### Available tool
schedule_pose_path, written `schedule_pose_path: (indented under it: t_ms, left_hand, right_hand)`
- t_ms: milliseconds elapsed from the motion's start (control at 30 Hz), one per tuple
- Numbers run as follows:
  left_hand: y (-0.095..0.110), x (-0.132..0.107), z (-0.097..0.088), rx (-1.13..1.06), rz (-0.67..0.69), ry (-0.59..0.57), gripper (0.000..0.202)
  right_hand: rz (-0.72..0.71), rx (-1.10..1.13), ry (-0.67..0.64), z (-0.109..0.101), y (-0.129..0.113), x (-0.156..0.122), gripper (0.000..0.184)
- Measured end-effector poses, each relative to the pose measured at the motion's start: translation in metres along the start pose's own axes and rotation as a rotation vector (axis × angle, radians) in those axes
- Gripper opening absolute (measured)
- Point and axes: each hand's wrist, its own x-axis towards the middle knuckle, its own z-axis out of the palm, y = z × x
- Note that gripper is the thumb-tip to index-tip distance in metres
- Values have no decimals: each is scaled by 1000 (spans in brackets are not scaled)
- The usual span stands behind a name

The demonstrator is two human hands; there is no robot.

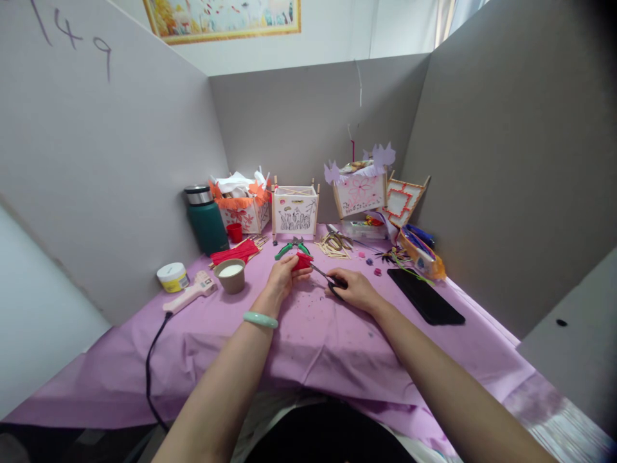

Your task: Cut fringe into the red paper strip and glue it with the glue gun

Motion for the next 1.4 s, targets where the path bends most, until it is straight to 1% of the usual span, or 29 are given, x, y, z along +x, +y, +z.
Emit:
schedule_pose_path:
  t_ms: [200, 333, 733, 1000, 1167, 1400]
  left_hand:
    - [1, 0, 1, -22, -5, 15, 11]
    - [2, -1, 1, -12, -1, 19, 13]
    - [2, -2, 1, -5, 0, 37, 11]
    - [-1, -1, 1, 4, -4, -17, 11]
    - [0, -3, 3, 14, -22, -12, 10]
    - [-1, -2, 2, 6, -10, -20, 12]
  right_hand:
    - [-1, 2, -15, -1, 0, 0, 33]
    - [2, 10, -17, -1, -1, 0, 32]
    - [15, 2, -26, -1, -3, 0, 31]
    - [13, 3, -25, -1, -2, 1, 31]
    - [22, 14, -22, -1, -3, 1, 31]
    - [40, 29, -21, 0, -3, 1, 30]
